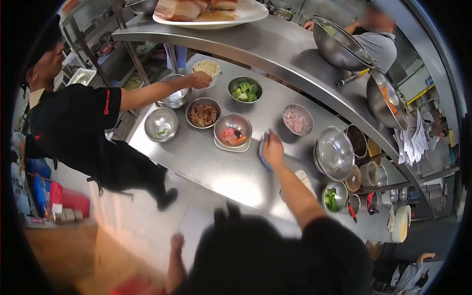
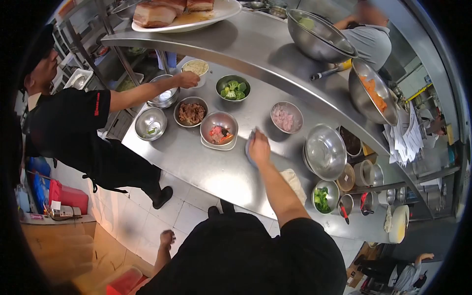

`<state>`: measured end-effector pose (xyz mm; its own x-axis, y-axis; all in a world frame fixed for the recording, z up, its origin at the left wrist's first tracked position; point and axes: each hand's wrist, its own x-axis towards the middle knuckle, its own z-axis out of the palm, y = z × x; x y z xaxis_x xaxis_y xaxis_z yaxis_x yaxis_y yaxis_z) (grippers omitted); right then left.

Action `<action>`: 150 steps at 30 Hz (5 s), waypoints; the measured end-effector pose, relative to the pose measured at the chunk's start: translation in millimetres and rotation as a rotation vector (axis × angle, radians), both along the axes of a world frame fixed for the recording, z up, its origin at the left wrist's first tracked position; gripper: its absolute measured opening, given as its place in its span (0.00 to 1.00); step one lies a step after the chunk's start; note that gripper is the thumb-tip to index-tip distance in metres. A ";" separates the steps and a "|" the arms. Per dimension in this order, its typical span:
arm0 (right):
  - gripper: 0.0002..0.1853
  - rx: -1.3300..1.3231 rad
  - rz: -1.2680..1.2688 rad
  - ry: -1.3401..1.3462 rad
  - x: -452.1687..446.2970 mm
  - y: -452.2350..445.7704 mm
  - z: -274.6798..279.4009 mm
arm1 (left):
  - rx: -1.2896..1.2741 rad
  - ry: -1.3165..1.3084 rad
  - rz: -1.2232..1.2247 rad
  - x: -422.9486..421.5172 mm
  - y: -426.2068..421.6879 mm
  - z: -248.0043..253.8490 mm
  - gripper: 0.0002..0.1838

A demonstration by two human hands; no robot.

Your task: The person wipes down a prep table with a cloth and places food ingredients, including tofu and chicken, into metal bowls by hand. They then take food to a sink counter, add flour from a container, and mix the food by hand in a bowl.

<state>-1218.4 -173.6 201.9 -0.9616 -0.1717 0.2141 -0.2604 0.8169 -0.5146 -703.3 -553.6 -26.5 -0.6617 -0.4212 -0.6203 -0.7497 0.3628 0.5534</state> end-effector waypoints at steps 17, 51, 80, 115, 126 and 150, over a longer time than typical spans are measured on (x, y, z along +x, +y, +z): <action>0.29 0.076 0.422 0.084 43.4 -3.6 -24.9 | -0.062 0.341 -0.035 -80.9 55.7 57.1 0.14; 0.27 -0.509 0.194 -0.294 130.6 41.5 35.7 | 0.298 0.659 -0.118 -361.9 98.2 238.5 0.28; 0.33 0.469 0.296 -0.246 145.0 12.6 26.2 | -0.842 0.665 -0.432 -399.0 17.6 186.6 0.35; 0.25 0.365 0.421 0.327 112.5 -278.9 27.0 | -0.296 0.575 0.132 -413.4 -185.6 260.6 0.25; 0.22 0.243 0.487 0.154 18.1 -418.9 75.0 | 1.022 0.116 0.370 -459.7 -209.3 254.1 0.37; 0.26 0.359 -0.148 -0.062 170.5 -306.9 -11.1 | -0.260 0.587 -0.541 -499.7 -243.2 318.6 0.32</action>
<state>-1047.9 -480.5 190.8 -0.9908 -0.0832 0.1069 -0.1034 0.9742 -0.2004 -1203.0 -796.7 292.2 -0.9986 -0.0353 -0.0394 -0.0524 0.7594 0.6485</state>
